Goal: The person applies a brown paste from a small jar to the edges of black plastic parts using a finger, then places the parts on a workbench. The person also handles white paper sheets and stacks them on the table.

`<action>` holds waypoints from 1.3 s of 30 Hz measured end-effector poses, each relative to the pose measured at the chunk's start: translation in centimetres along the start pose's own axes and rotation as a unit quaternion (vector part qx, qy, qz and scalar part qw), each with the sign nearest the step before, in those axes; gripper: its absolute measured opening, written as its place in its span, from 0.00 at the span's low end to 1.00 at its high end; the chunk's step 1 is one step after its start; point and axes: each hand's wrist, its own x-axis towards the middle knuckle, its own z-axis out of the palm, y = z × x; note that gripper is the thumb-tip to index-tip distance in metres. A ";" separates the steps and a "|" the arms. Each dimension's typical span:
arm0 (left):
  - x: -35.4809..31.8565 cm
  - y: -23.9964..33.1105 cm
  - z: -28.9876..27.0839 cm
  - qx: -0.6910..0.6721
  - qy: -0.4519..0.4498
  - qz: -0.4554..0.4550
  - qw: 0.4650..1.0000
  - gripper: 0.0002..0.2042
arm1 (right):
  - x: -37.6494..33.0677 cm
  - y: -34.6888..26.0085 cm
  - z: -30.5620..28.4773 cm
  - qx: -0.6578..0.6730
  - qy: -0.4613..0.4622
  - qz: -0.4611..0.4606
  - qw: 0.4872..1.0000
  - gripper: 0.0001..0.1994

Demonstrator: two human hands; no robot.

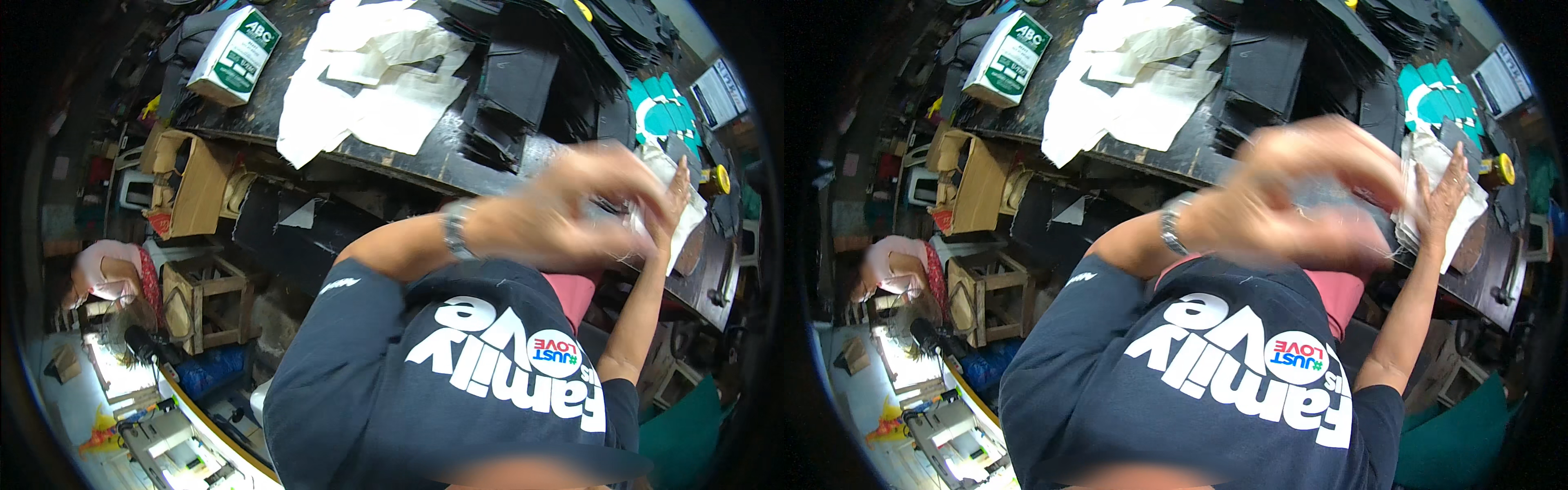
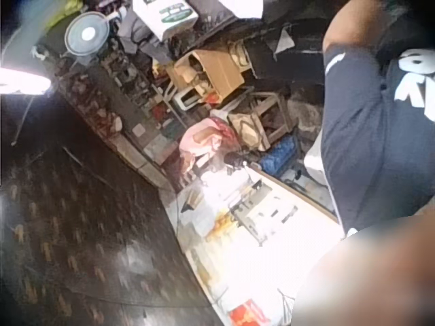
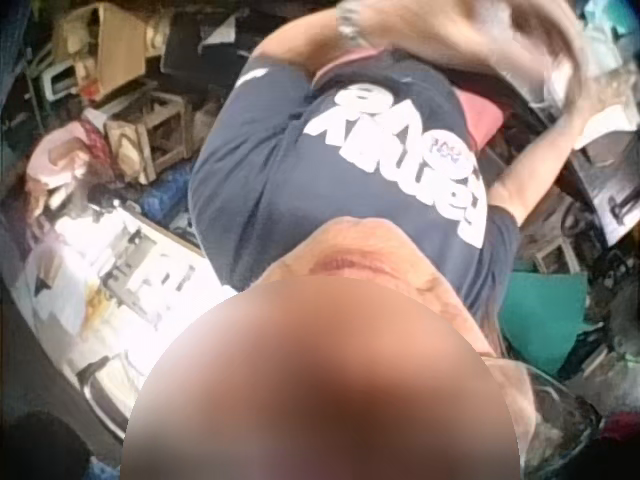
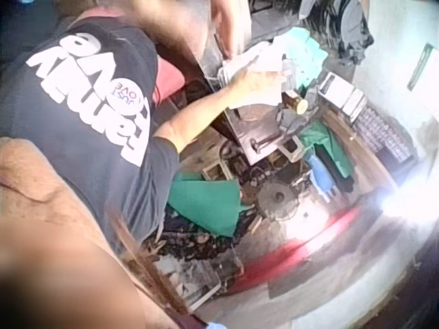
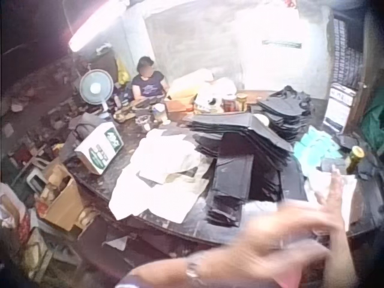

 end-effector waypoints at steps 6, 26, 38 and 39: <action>-8.7 -3.4 -13.9 0.473 0.196 -0.180 0.840 0.09 | 0.2 -1.0 -0.4 -0.007 -0.016 0.034 0.999 0.44; -13.0 -7.9 -18.9 0.597 0.160 -0.222 0.754 0.08 | 0.6 -2.0 -1.7 0.028 0.044 0.003 0.999 0.40; -8.1 1.3 -10.7 0.078 0.275 -0.133 0.949 0.04 | 0.6 -15.6 -7.1 0.759 -0.100 0.171 0.621 0.46; -7.7 0.7 -8.5 0.140 0.213 -0.130 0.958 0.04 | 0.0 -17.7 -7.2 0.778 -0.164 0.186 0.577 0.50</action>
